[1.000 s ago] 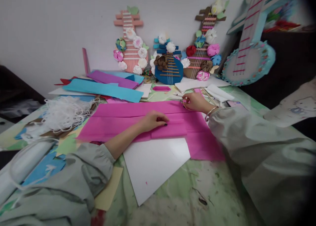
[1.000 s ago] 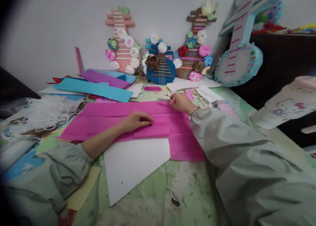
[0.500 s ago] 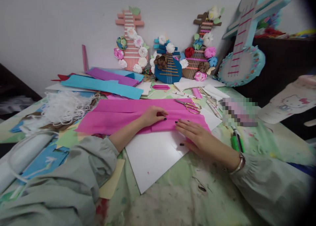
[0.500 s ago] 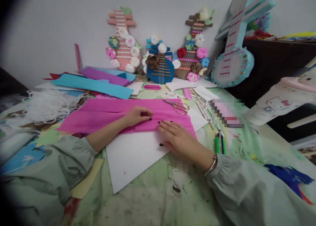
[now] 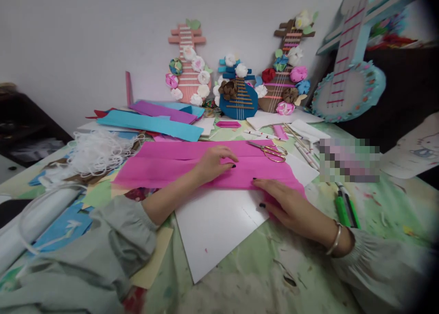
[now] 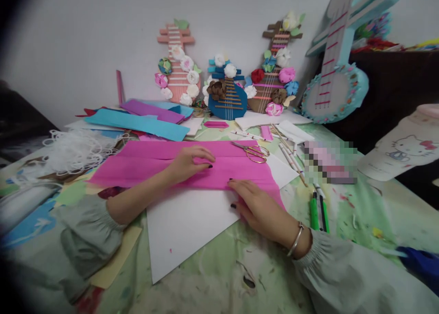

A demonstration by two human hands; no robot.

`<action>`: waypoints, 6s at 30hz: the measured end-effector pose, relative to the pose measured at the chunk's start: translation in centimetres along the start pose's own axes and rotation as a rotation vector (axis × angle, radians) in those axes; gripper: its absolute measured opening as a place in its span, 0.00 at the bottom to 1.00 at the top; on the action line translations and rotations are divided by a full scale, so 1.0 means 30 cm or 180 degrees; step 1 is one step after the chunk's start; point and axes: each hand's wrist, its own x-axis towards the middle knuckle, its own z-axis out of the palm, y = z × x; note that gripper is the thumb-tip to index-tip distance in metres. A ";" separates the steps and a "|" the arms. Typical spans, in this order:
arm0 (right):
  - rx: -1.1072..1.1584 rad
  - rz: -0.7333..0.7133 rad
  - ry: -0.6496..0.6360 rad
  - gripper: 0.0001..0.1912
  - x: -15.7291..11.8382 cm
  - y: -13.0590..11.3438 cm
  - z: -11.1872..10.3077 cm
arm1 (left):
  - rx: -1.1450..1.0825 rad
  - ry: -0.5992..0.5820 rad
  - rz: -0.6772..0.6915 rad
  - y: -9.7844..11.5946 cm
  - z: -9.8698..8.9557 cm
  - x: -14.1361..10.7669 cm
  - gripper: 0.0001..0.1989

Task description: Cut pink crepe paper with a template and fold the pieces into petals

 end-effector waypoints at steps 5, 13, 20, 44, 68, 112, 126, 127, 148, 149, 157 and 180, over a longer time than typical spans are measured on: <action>0.0264 0.0265 0.0152 0.23 -0.002 0.025 -0.009 | 0.0901 -0.0939 0.0588 0.114 -0.025 -0.068 0.09; 0.0146 0.0155 0.0123 0.23 -0.010 0.030 -0.005 | 0.1540 -0.1680 0.0102 0.104 -0.012 -0.250 0.30; -0.0332 -0.0023 -0.0146 0.22 -0.018 0.025 -0.002 | 0.1229 -0.1599 -0.0542 0.070 -0.070 -0.271 0.35; -0.0465 -0.0042 0.0091 0.25 -0.038 0.052 0.005 | 0.0841 -0.1405 0.0203 0.023 -0.119 -0.297 0.21; -0.0889 -0.0374 0.0052 0.20 -0.015 0.028 0.002 | 0.2057 -0.1531 0.0476 0.086 -0.056 -0.285 0.34; -0.1389 -0.0525 -0.0215 0.34 -0.053 -0.067 0.025 | 0.1019 -0.0459 0.0174 0.062 -0.116 -0.297 0.06; -0.1193 -0.0543 -0.0268 0.36 -0.031 -0.100 0.041 | 0.1660 -0.1742 0.0466 0.088 -0.046 -0.274 0.34; -0.1165 -0.0546 -0.0289 0.37 -0.028 -0.106 0.042 | 0.1673 -0.1758 0.0447 0.086 -0.046 -0.275 0.34; -0.0724 0.0193 -0.0135 0.25 -0.076 -0.086 -0.157 | 0.1394 -0.0638 0.0722 0.065 -0.073 -0.286 0.12; -0.0749 0.0275 -0.0021 0.24 -0.094 -0.073 -0.183 | 0.1315 -0.0553 0.0759 0.063 -0.072 -0.283 0.11; -0.1720 0.1226 -0.0301 0.22 -0.350 0.125 -0.245 | 0.1056 -0.0634 0.0426 0.032 -0.039 -0.133 0.15; -0.0390 0.2577 0.0303 0.17 -0.353 0.122 -0.224 | 0.0588 -0.0835 0.0003 -0.001 0.077 -0.016 0.21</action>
